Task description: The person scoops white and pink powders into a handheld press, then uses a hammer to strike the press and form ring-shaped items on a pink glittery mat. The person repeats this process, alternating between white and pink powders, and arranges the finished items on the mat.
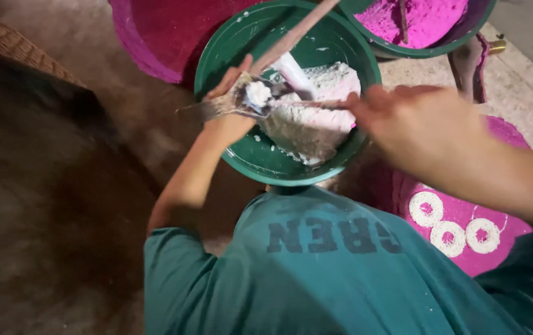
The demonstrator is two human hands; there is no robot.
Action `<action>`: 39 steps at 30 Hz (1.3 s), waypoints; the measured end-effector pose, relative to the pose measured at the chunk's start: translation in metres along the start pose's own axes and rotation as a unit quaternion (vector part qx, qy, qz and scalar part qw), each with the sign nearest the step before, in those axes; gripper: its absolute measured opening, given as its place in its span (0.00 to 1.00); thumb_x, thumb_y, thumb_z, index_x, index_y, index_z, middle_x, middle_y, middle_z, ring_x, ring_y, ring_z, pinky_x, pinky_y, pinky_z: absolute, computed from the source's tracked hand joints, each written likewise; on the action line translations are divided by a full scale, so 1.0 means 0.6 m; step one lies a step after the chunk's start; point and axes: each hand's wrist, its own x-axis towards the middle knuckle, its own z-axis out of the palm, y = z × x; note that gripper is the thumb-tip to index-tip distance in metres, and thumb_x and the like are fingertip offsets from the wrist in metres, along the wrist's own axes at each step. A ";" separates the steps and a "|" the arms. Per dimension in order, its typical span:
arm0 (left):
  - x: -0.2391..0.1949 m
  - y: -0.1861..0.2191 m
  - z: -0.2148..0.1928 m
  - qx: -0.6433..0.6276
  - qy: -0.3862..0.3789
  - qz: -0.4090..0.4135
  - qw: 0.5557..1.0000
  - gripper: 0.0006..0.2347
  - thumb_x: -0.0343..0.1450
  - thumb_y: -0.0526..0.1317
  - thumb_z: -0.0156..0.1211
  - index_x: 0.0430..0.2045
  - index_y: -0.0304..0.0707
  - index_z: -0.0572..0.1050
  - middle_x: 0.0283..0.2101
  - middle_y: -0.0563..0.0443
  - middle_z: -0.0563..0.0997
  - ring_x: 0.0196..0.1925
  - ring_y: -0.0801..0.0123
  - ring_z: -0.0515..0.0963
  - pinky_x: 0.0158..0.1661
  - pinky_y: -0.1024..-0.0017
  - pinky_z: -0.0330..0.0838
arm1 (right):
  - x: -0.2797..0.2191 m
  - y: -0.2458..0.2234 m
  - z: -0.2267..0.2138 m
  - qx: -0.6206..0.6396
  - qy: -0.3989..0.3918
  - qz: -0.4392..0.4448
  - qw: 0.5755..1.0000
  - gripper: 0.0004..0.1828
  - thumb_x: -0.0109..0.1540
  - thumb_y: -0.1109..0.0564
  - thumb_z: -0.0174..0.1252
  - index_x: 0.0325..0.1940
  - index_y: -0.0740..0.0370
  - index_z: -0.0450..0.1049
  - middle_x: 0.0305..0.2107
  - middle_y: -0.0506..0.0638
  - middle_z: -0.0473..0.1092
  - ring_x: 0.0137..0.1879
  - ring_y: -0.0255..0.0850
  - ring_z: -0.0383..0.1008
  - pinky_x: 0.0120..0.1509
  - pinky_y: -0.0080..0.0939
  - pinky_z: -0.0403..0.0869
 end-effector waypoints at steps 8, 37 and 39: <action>0.010 0.024 0.028 -0.074 0.086 0.114 0.987 0.40 0.65 0.50 0.71 0.72 0.49 0.54 0.69 0.42 0.70 0.63 0.47 0.75 0.53 0.52 0.71 | 0.077 -0.062 0.090 -0.135 0.076 -0.041 0.987 0.14 0.60 0.56 0.55 0.48 0.60 0.76 0.29 0.48 0.74 0.30 0.40 0.79 0.28 0.37 0.74; 0.069 -0.018 0.030 -0.546 0.192 -0.014 0.816 0.26 0.72 0.26 0.61 0.65 0.26 0.56 0.48 0.48 0.74 0.45 0.68 0.73 0.48 0.70 0.68 | 0.034 -0.064 0.276 0.582 0.230 0.094 0.774 0.23 0.71 0.64 0.50 0.72 0.64 0.67 0.36 0.52 0.71 0.40 0.30 0.68 0.46 0.34 0.69; 0.076 -0.029 0.033 -0.625 0.117 -0.209 0.743 0.11 0.73 0.30 0.58 0.48 0.20 0.73 0.36 0.45 0.74 0.27 0.65 0.70 0.27 0.68 0.63 | 0.004 -0.071 0.297 0.643 0.217 0.089 0.729 0.25 0.72 0.62 0.49 0.74 0.64 0.65 0.38 0.51 0.71 0.40 0.32 0.68 0.46 0.35 0.68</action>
